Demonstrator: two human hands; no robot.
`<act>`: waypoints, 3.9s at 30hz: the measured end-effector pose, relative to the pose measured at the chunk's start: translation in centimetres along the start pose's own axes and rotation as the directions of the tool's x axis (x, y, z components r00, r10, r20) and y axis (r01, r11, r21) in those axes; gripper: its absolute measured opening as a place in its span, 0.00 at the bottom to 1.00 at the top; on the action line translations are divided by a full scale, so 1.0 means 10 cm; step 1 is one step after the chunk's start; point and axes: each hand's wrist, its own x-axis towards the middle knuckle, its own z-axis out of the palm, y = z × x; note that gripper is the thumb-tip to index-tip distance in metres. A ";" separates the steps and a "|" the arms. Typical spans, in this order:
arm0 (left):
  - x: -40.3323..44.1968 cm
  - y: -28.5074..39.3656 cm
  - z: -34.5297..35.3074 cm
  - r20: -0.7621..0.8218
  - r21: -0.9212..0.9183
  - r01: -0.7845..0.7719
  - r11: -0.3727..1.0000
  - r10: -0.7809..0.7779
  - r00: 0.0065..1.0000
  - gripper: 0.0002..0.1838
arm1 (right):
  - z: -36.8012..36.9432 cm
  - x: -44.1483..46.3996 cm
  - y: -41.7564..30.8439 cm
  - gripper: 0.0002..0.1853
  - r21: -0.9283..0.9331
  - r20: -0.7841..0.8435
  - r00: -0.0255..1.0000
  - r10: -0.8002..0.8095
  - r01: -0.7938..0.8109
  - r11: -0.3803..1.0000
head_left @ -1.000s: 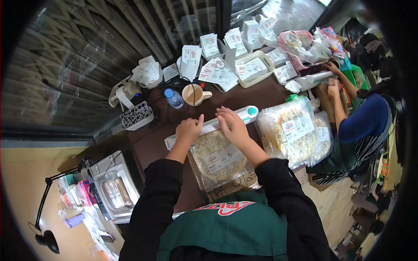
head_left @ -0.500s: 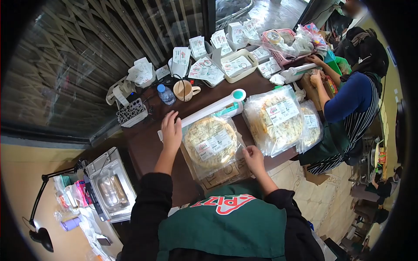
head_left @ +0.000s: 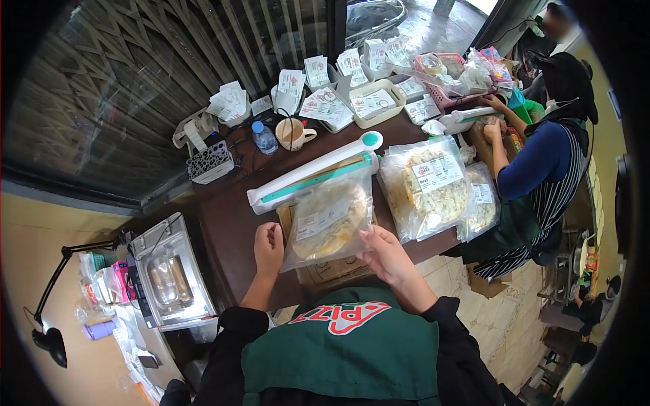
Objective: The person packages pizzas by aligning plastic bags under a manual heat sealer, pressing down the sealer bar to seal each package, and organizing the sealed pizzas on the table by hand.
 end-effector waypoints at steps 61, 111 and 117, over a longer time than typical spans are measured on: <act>-1.44 1.69 2.47 0.877 -0.124 0.574 0.810 -0.181 0.445 0.33 | -4.77 -0.77 -1.88 0.16 -0.504 -0.577 0.718 -0.388 0.061 0.862; -4.58 -1.26 0.17 -0.054 -0.605 0.461 0.650 -0.611 0.790 0.38 | -1.42 0.91 2.30 0.26 -0.599 0.322 0.384 0.865 0.790 -0.127; -4.06 -1.88 0.03 0.308 -0.473 0.579 0.665 -0.491 0.815 0.38 | -1.45 0.45 2.01 0.27 -0.851 0.332 0.715 0.615 0.508 -0.132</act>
